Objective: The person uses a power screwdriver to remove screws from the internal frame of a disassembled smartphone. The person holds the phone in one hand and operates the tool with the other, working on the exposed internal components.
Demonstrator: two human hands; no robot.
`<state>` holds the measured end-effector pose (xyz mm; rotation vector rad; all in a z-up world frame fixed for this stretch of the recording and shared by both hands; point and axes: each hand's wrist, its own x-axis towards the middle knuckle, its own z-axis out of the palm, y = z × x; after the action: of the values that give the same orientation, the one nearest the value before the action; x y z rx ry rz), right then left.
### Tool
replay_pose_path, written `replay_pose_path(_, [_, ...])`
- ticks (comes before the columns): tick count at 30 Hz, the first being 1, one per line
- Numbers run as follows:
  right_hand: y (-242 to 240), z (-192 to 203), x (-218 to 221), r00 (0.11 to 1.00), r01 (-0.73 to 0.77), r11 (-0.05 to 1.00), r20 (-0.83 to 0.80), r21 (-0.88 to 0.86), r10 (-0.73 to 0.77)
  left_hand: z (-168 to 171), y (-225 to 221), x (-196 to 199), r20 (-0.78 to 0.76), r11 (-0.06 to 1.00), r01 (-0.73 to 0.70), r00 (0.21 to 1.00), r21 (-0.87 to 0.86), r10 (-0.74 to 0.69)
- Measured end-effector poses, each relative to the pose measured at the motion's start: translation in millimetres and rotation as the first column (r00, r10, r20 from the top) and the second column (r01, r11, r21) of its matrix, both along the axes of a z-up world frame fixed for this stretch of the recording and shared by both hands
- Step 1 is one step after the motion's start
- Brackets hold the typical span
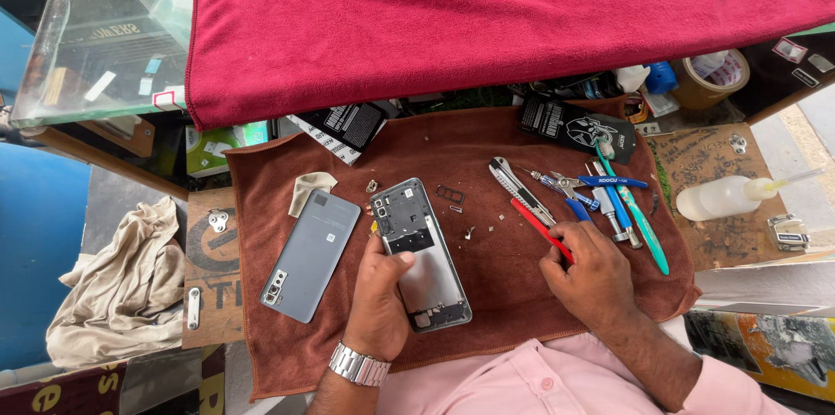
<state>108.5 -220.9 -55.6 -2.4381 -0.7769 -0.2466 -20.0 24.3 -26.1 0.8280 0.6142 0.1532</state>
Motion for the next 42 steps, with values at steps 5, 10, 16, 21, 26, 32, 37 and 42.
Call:
replay_pose_path(5, [-0.5, -1.5, 1.0, 0.999, -0.023, 0.999, 0.025, 0.023, 0.022, -8.7, -7.9, -0.2, 0.022, 0.998, 0.060, 0.998, 0.013, -0.060])
replay_pose_path(10, [-0.9, -4.6, 3.2, 1.000, -0.008, 1.000, -0.009, -0.012, 0.008, -5.7, -12.3, -1.1, 0.028, 0.995, 0.102, 0.994, -0.011, -0.102])
replay_pose_path(16, [-0.7, -5.1, 2.5, 1.000, 0.001, 1.000, 0.002, -0.012, -0.001, -11.3, -14.1, -1.3, 0.045, 0.990, 0.139, 0.989, -0.002, -0.138])
replay_pose_path(21, [1.9, 0.3, 1.6, 0.999, -0.007, 0.999, 0.032, 0.038, 0.005, -22.3, -17.3, -2.1, 0.072, 0.992, 0.123, 0.990, -0.003, -0.123])
replay_pose_path(26, [3.6, 3.3, 0.7, 0.999, 0.016, 0.997, 0.033, 0.077, -0.019, -37.0, -8.9, -1.3, 0.041, 0.998, 0.049, 0.998, -0.041, -0.047])
replay_pose_path(32, [0.1, 5.9, 1.6, 1.000, -0.020, 0.999, 0.007, 0.043, 0.020, -49.9, -7.5, 4.4, 0.048, 0.995, 0.073, 0.996, 0.065, -0.076])
replay_pose_path(37, [-0.1, 13.6, 2.2, 0.999, -0.030, 1.000, 0.013, 0.004, 0.030, -53.3, -10.2, 7.5, -0.001, 0.983, 0.114, 0.993, 0.142, -0.115])
replay_pose_path(42, [3.1, 23.3, 14.7, 0.997, -0.027, 0.999, 0.076, 0.018, 0.026, -47.8, -11.1, 9.7, -0.027, 0.983, 0.125, 0.992, 0.131, -0.123])
